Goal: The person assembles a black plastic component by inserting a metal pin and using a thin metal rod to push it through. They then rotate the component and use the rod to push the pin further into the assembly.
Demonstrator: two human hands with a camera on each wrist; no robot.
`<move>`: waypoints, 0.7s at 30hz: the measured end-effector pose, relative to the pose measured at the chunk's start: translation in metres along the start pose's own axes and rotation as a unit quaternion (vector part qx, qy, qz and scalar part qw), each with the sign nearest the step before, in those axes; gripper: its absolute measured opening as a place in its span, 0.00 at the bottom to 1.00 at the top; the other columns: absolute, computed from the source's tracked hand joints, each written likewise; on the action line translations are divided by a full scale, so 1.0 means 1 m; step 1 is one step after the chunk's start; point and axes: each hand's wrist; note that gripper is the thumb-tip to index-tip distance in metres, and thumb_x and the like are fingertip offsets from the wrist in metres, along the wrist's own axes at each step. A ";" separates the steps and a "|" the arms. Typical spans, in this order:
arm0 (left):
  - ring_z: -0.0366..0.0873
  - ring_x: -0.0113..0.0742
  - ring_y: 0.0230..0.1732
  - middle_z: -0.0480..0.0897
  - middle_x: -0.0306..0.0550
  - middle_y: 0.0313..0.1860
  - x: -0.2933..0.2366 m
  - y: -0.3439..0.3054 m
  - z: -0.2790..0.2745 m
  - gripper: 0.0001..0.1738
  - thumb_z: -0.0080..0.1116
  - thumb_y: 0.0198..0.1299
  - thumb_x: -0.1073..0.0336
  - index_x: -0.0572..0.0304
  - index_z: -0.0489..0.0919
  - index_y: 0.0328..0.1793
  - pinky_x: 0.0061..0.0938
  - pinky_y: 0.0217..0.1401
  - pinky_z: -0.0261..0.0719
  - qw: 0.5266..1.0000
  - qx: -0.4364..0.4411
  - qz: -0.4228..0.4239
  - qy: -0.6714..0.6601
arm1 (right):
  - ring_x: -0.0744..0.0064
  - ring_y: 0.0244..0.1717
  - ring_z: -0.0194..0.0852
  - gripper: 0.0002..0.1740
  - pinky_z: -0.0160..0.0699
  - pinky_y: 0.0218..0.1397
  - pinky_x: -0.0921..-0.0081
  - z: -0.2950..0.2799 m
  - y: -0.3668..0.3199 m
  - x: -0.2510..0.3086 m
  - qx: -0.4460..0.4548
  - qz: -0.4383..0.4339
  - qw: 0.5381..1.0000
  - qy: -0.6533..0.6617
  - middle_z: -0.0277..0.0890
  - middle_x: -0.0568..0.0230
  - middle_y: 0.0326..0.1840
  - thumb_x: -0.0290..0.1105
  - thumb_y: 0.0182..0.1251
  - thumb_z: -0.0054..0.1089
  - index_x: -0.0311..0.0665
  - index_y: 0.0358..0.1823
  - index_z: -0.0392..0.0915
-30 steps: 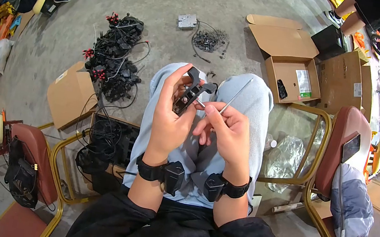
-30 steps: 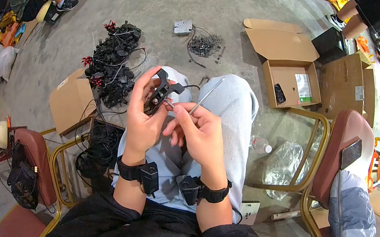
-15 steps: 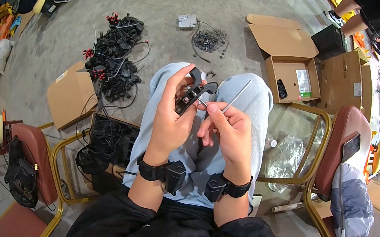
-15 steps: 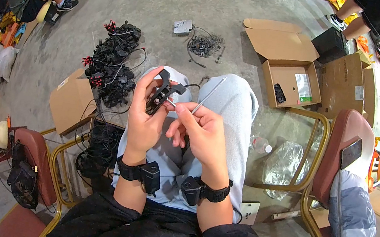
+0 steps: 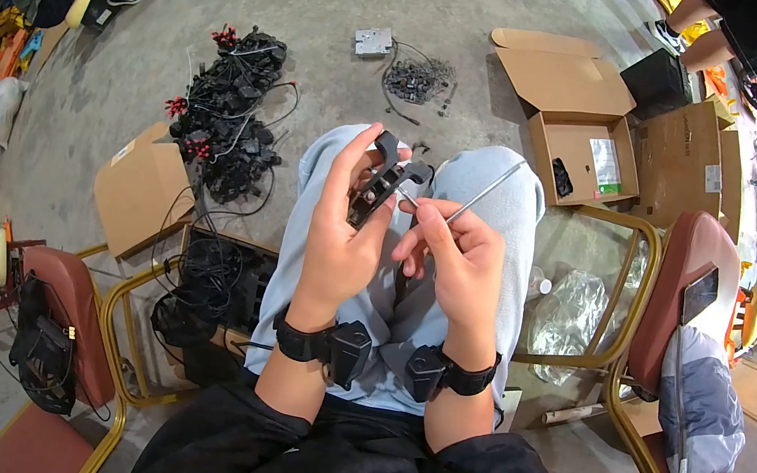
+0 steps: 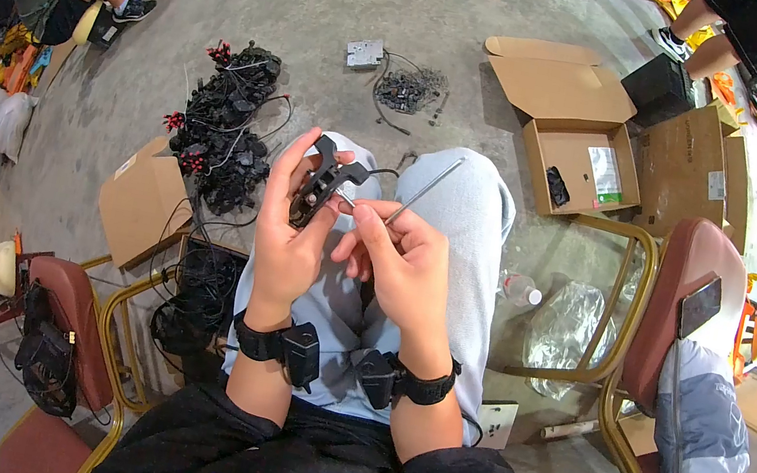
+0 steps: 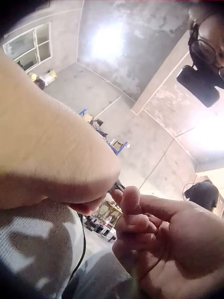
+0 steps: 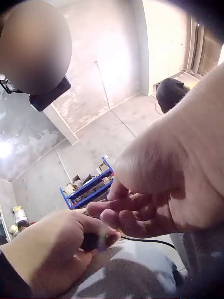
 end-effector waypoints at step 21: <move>0.74 0.31 0.47 0.74 0.52 0.49 0.001 0.000 -0.002 0.36 0.42 0.46 0.88 0.63 0.62 0.66 0.24 0.50 0.72 1.000 -0.024 0.005 0.001 | 0.87 0.19 0.66 0.12 0.65 0.24 0.89 0.003 -0.001 0.000 -0.008 -0.018 0.998 -0.060 0.78 0.64 0.21 0.32 0.68 0.53 0.29 0.41 0.79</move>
Point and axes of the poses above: each hand's wrist, its own y-axis towards the middle knuckle, its own z-axis out of the palm, x = y × z
